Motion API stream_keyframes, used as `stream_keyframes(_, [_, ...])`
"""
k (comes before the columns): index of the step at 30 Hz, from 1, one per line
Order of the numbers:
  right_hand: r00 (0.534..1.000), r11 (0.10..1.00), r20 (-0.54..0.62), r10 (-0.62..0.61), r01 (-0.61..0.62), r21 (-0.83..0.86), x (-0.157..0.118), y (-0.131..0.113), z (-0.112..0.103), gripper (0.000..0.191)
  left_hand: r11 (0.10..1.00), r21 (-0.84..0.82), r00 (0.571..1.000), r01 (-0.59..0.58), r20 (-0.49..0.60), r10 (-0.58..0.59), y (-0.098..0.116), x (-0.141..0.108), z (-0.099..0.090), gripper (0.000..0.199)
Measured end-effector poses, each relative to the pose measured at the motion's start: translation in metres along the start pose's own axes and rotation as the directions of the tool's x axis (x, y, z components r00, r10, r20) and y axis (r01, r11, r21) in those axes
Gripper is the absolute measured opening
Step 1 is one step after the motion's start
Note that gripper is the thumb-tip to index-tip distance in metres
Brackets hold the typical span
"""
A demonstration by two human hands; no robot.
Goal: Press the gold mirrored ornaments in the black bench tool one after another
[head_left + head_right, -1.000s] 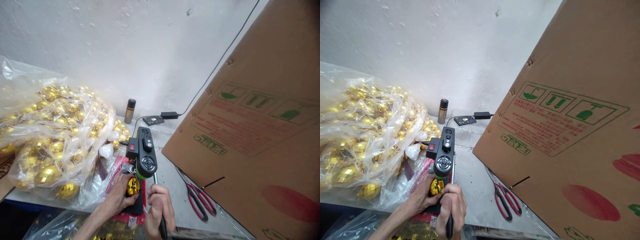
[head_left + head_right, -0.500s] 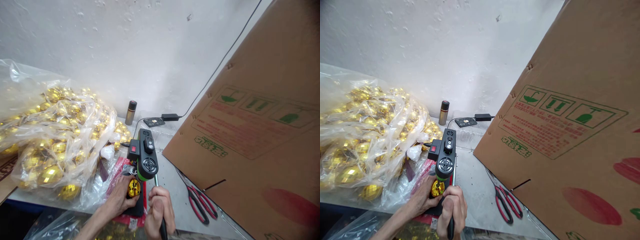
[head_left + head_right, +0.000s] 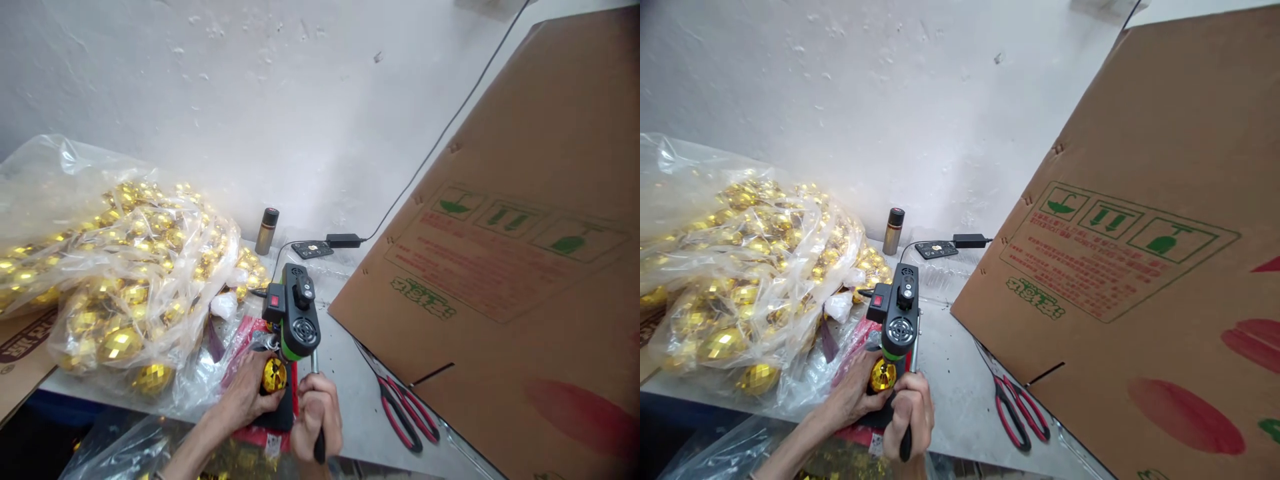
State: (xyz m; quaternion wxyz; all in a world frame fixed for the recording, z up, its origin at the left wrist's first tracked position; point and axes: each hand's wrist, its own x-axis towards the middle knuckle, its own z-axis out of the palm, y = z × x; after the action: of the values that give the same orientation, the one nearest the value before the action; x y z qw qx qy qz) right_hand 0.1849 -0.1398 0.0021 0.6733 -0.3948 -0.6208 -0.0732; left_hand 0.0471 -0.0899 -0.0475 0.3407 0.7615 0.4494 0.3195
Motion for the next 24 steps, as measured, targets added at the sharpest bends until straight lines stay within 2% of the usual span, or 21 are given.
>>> stream_keyframes(2, [1.000, 1.000, -0.019, -0.012, 0.012, 0.003, -0.002, 0.002, 0.001, 0.031, 1.000, 0.000, 1.000, 0.008, 0.001, -0.008, 0.002, 0.001, -0.001, 0.057])
stream_keyframes(5, [0.999, 0.999, 0.032, -0.039, 0.039, -0.002, 0.012, -0.007, -0.003, 0.032, 1.000, -0.007, 1.000, 0.009, -0.010, -0.009, 0.004, 0.003, -0.003, 0.056])
stream_keyframes(7, [0.998, 0.999, 0.052, 0.032, -0.032, 0.009, 0.033, -0.021, -0.008, 0.035, 1.000, -0.010, 1.000, 0.006, -0.027, -0.006, 0.003, 0.004, -0.003, 0.058])
stream_keyframes(9, [0.985, 0.988, 0.085, 0.151, -0.154, 0.028, 0.057, -0.036, -0.012, 0.034, 1.000, -0.018, 0.999, 0.001, -0.041, -0.002, -0.003, 0.001, 0.000, 0.061])
stream_keyframes(12, [0.972, 0.974, 0.085, 0.221, -0.225, 0.041, 0.082, -0.049, -0.016, 0.035, 0.999, -0.025, 0.998, -0.032, -0.059, 0.031, -0.020, -0.019, 0.009, 0.066])
stream_keyframes(15, [0.979, 0.980, 0.085, 0.188, -0.193, 0.056, 0.082, -0.046, -0.015, 0.035, 0.994, 0.023, 0.992, -0.105, -0.073, 0.106, -0.041, -0.044, 0.012, 0.084])
stream_keyframes(17, [0.981, 0.981, 0.085, 0.175, -0.181, 0.065, 0.073, -0.041, -0.013, 0.035, 0.991, 0.080, 0.987, -0.108, -0.111, 0.117, -0.049, -0.048, 0.002, 0.081])
stream_keyframes(20, [0.967, 0.965, 0.023, 0.253, -0.254, 0.072, 0.058, -0.040, -0.007, 0.038, 0.981, 0.191, 0.968, -0.029, -0.241, 0.076, -0.047, -0.020, -0.030, 0.042])
stream_keyframes(24, [0.938, 0.934, -0.030, 0.347, -0.342, 0.107, 0.050, -0.049, -0.001, 0.039, 0.932, 0.352, 0.951, 0.083, -0.306, 0.031, -0.047, 0.051, -0.080, 0.042])
